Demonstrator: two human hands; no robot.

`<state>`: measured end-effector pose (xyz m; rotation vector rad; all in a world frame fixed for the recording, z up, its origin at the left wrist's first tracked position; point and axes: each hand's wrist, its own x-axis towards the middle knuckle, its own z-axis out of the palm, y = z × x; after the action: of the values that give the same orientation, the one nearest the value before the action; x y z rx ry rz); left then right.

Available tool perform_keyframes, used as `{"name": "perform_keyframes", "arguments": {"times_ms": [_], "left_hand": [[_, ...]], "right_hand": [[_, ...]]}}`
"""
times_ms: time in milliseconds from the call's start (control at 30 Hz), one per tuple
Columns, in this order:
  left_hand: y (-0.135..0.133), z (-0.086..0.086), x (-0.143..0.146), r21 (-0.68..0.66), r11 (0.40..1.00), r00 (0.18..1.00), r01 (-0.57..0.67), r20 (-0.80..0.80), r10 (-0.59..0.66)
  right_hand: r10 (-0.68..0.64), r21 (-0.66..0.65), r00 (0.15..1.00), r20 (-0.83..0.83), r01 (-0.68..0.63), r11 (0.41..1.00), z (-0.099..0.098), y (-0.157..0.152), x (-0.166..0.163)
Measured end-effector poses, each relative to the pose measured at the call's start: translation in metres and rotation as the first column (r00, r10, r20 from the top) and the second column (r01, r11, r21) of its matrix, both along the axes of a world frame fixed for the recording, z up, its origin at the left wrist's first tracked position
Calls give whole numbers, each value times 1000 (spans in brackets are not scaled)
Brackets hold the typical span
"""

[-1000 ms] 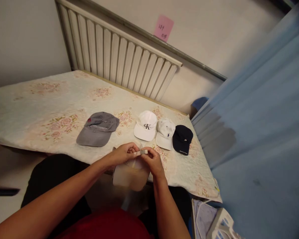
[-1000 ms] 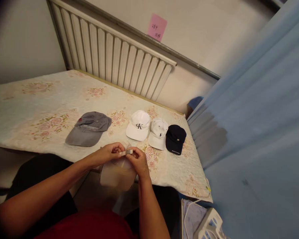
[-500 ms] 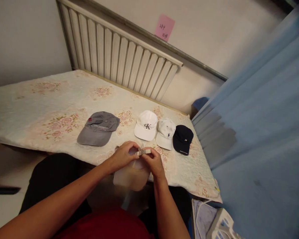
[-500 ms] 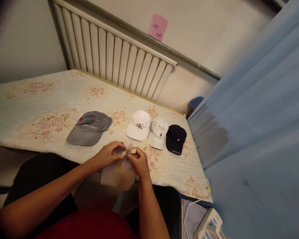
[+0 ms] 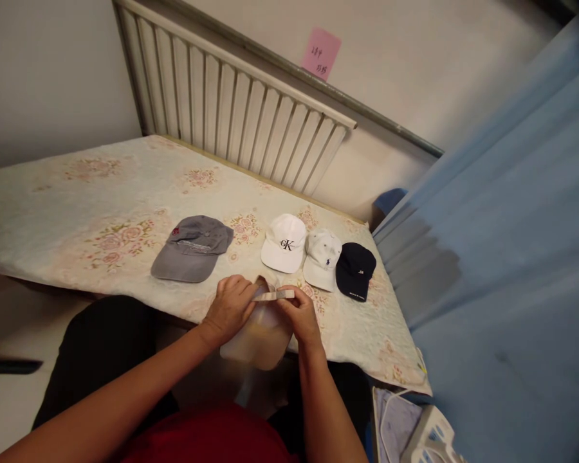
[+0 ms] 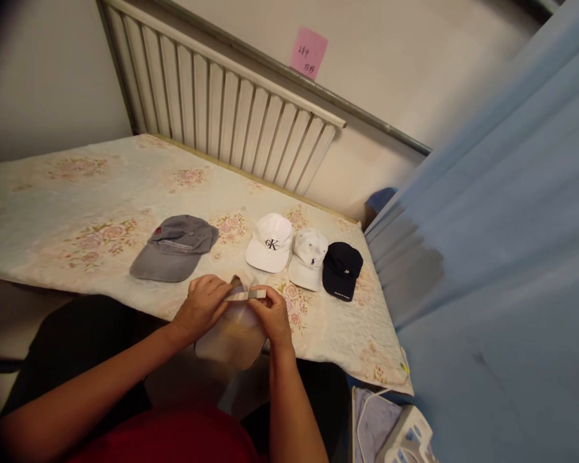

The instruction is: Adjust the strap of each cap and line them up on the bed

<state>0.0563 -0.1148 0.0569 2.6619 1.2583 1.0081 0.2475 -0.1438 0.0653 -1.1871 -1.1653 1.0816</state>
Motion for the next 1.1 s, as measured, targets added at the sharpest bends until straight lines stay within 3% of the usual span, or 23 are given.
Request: {"name": "perform_keyframes", "arguments": {"times_ms": [167, 333, 1100], "left_hand": [[1, 1, 4, 60, 998, 996, -16, -89, 21], [1, 1, 9, 77, 997, 990, -13, -136, 23], [-1, 10, 20, 99, 994, 979, -43, -192, 62]], "right_hand": [[2, -19, 1000, 0, -2, 1000, 0, -1, -3], [-18, 53, 999, 41, 15, 998, 2, -1, -7], [-44, 80, 996, 79, 37, 996, -1, -1, -21]]}}
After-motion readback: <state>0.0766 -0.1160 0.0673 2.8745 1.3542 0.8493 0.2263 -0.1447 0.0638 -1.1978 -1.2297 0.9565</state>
